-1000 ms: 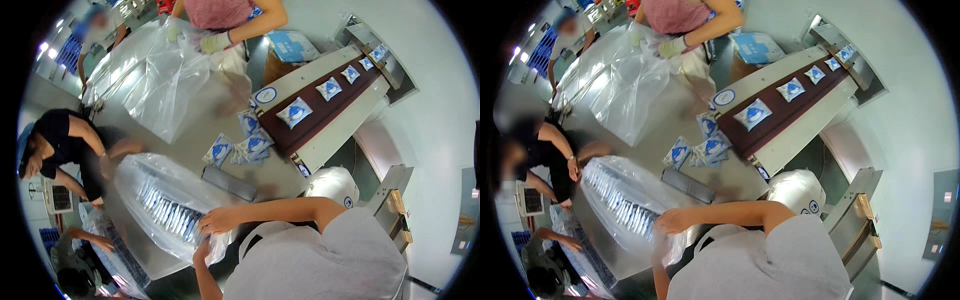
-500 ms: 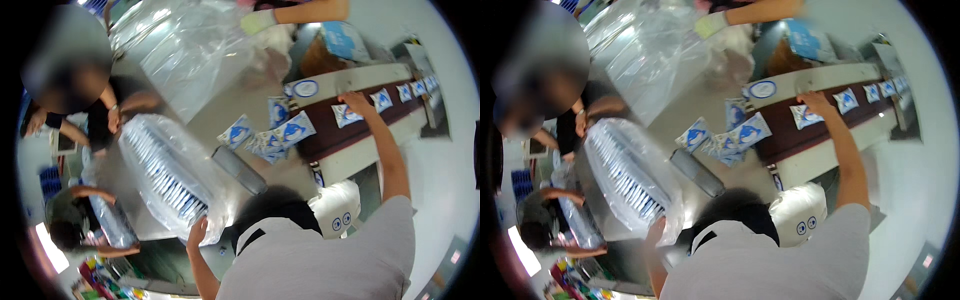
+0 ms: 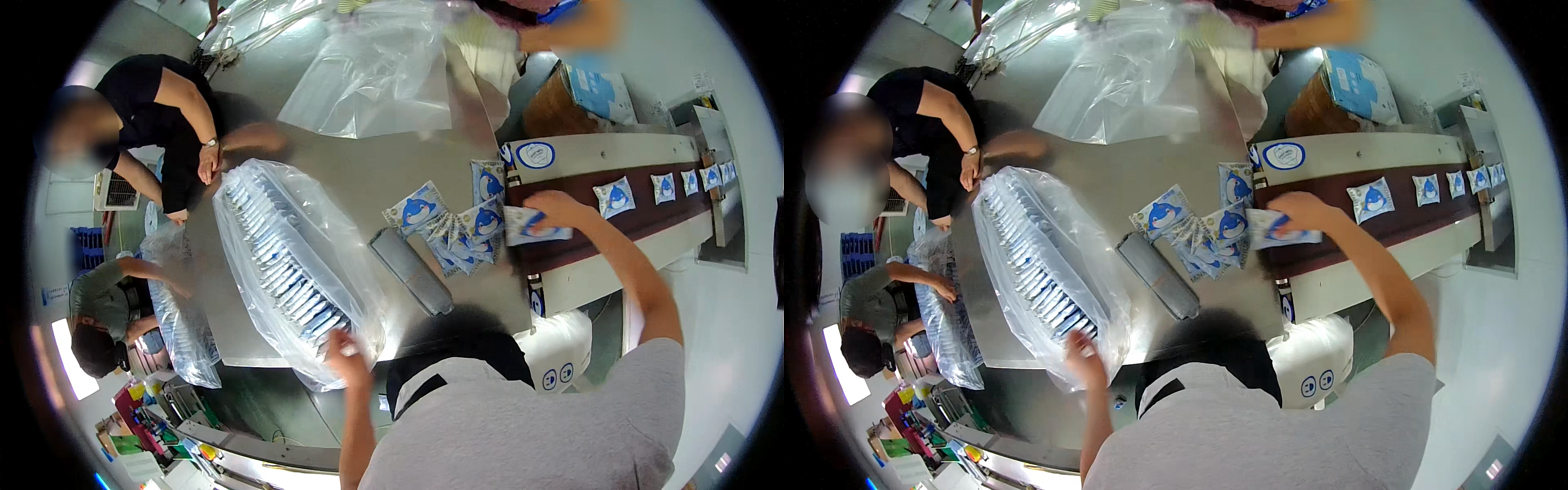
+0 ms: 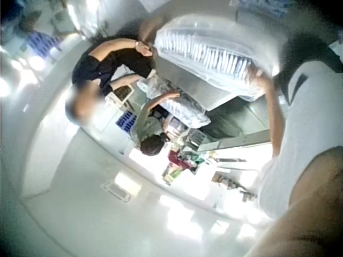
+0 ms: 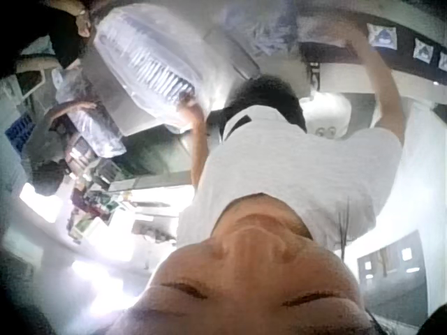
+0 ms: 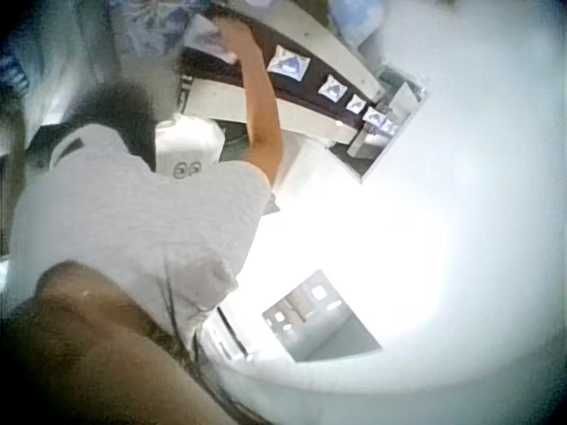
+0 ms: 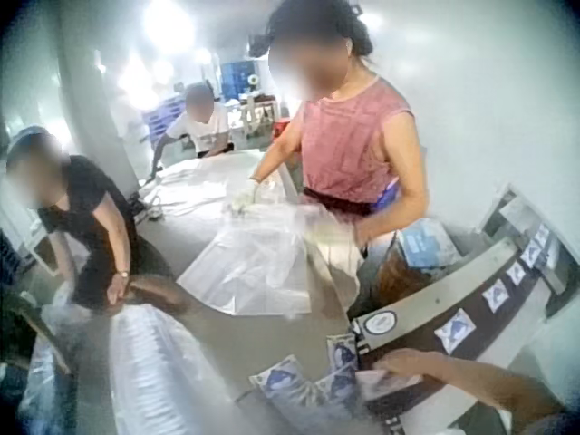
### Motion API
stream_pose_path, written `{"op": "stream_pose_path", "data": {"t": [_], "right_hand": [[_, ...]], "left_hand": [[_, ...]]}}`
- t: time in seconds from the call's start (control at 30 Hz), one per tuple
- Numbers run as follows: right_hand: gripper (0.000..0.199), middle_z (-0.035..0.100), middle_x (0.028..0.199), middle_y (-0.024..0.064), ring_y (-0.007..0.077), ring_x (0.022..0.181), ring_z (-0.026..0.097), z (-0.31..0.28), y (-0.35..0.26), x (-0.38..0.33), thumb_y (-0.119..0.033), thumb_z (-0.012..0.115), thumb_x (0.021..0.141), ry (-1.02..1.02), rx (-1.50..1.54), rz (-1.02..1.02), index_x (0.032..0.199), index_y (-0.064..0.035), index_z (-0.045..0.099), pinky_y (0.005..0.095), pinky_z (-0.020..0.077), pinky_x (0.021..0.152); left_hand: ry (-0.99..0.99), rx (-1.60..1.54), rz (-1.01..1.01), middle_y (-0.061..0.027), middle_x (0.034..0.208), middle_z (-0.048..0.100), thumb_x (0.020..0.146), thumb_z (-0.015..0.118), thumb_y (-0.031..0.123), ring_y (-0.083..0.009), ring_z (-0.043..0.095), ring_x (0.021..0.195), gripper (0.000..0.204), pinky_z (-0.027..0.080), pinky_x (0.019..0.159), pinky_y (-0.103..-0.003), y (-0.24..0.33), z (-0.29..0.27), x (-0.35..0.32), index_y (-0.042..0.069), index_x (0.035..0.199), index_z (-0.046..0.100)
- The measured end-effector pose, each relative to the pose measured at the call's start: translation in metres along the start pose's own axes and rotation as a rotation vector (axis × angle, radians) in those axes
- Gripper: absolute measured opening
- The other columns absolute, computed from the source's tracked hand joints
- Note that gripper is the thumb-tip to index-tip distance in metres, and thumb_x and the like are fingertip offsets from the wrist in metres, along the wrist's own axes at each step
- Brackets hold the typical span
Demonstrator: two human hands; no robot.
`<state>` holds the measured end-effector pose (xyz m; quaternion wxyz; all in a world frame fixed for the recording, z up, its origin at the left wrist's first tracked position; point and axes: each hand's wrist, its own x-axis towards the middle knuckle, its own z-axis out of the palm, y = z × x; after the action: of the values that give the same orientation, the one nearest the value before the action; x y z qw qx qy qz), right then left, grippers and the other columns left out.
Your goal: The person picks up blue and white pouches from a table and places them into a large clear plastic bag.
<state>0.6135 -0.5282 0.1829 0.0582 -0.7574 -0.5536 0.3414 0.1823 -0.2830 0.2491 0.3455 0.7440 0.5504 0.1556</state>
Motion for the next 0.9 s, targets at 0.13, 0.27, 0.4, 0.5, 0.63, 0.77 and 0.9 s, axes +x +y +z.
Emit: {"op": "stream_pose_path", "data": {"t": [0.13, 0.27, 0.4, 0.5, 0.63, 0.77, 0.9], "right_hand": [[0.043, 0.058, 0.106, 0.0160, 0.0344, 0.099, 0.054, 0.049, 0.003, 0.086, -0.029, 0.073, 0.071, 0.163, 0.224, -0.249, 0.102, -0.0039, 0.058, 0.0400, 0.0413, 0.091], [0.055, 0.053, 0.122, 0.0161, 0.0305, 0.112, 0.050, 0.076, -0.058, 0.125, -0.033, 0.068, 0.079, 0.038, 0.604, -0.079, 0.122, -0.0051, 0.048, 0.0396, 0.0358, 0.098], [0.065, 0.054, 0.118, 0.0228, 0.0327, 0.110, 0.052, 0.164, -0.057, 0.101, -0.041, 0.065, 0.082, 0.398, 0.466, 0.305, 0.127, 0.0008, 0.043, 0.0403, 0.0388, 0.093], [0.065, 0.060, 0.099, 0.0245, 0.0359, 0.092, 0.059, 0.223, -0.048, 0.114, -0.045, 0.063, 0.081, 0.875, 0.247, 0.280, 0.121, 0.0036, 0.046, 0.0420, 0.0463, 0.078], [0.062, 0.065, 0.088, 0.0185, 0.0342, 0.076, 0.063, 0.190, -0.120, 0.132, -0.047, 0.064, 0.079, 0.601, 0.718, 0.492, 0.114, 0.0025, 0.051, 0.0407, 0.0489, 0.069], [0.059, 0.065, 0.093, 0.0158, 0.0282, 0.079, 0.064, 0.135, -0.139, 0.129, -0.045, 0.068, 0.077, 0.268, 1.016, 0.514, 0.112, 0.0014, 0.054, 0.0373, 0.0491, 0.070], [0.060, 0.065, 0.097, 0.0158, 0.0237, 0.087, 0.063, 0.149, -0.144, 0.127, -0.044, 0.069, 0.076, 0.439, 1.071, 0.390, 0.113, 0.0007, 0.055, 0.0348, 0.0487, 0.075]], "left_hand": [[-0.586, -0.309, 0.359, -0.0262, 0.128, 0.040, 0.076, 0.067, 0.011, -0.0368, 0.040, 0.122, 0.067, 0.032, 0.103, -0.041, 0.046, 0.178, -0.011, -0.007, 0.128, 0.030], [-0.289, 0.017, 0.114, -0.0346, 0.136, 0.026, 0.075, 0.069, 0.043, -0.0468, 0.022, 0.130, 0.102, 0.015, 0.109, -0.052, -0.002, 0.264, 0.016, -0.017, 0.134, 0.011], [-0.209, -0.038, 0.070, -0.0339, 0.138, 0.023, 0.076, 0.063, 0.055, -0.0465, 0.025, 0.128, 0.105, 0.019, 0.106, -0.055, 0.039, 0.248, 0.011, -0.013, 0.136, 0.011], [-0.290, 0.078, 0.032, -0.0339, 0.137, 0.023, 0.077, 0.060, 0.059, -0.0450, 0.030, 0.124, 0.104, 0.024, 0.102, -0.057, 0.047, 0.244, 0.010, -0.009, 0.138, 0.011], [-0.106, 0.000, -0.095, -0.0347, 0.135, 0.028, 0.076, 0.063, 0.056, -0.0467, 0.032, 0.122, 0.104, 0.027, 0.102, -0.054, 0.005, 0.253, 0.021, -0.009, 0.138, 0.011], [-0.109, -0.402, -0.292, -0.0343, 0.139, 0.023, 0.075, 0.069, 0.049, -0.0418, 0.030, 0.129, 0.106, 0.026, 0.107, -0.042, -0.001, 0.249, 0.032, -0.009, 0.139, 0.007], [-0.234, -0.798, -0.396, -0.0259, 0.141, 0.027, 0.076, 0.069, 0.048, -0.0357, 0.031, 0.130, 0.104, 0.025, 0.107, -0.039, -0.010, 0.253, 0.034, -0.005, 0.141, 0.008]]}}
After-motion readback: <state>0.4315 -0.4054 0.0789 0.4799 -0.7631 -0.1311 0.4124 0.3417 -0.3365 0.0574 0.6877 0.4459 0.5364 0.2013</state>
